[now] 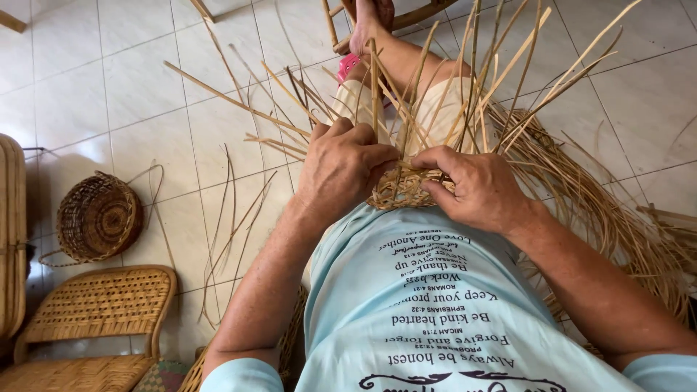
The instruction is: The person is weaving a basket by interlacing long, flexible strands of plant material while sitting on the floor.
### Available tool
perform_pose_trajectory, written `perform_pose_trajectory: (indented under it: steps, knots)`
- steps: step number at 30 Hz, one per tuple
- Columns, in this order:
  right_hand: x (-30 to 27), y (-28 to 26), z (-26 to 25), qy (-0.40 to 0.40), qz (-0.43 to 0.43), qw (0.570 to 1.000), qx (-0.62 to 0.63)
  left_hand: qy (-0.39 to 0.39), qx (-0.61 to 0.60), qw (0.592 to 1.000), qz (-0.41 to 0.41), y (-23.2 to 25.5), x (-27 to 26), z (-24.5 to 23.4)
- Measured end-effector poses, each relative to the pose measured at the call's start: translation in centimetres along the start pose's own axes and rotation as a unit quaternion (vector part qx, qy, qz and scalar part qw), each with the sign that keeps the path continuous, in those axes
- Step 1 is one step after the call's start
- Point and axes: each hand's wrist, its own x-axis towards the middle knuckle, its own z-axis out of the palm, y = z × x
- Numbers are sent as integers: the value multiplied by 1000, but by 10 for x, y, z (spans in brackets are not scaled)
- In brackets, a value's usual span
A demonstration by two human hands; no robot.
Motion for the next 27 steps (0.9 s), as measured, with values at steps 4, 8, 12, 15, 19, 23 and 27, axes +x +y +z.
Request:
perform_pose_trajectory:
  steps: [4,8,12,15,19,23,27]
  knots:
    - [1,1,0,11,7,1000,10,-17,18,1000,0,-2,5,4]
    - [4,2,1,8,10,1000,8,-49,29,998,-13,0,9,3]
    - [6,0,-2,-6,16,1000,8,-62,19,998,-11,-3,9,1]
    - [8,1,-3,-11,22,999,22,-93,48,994,-14,1,11,-5]
    - [9,2,-6,-20,28,999,39,-112,41,993,-18,2,14,-6]
    - [13,1,-9,-32,20,998,57,-122,16,992,-12,-5,8,6]
    - [15,0,-9,-34,26,996,84,-116,6,993,-2,-1,9,0]
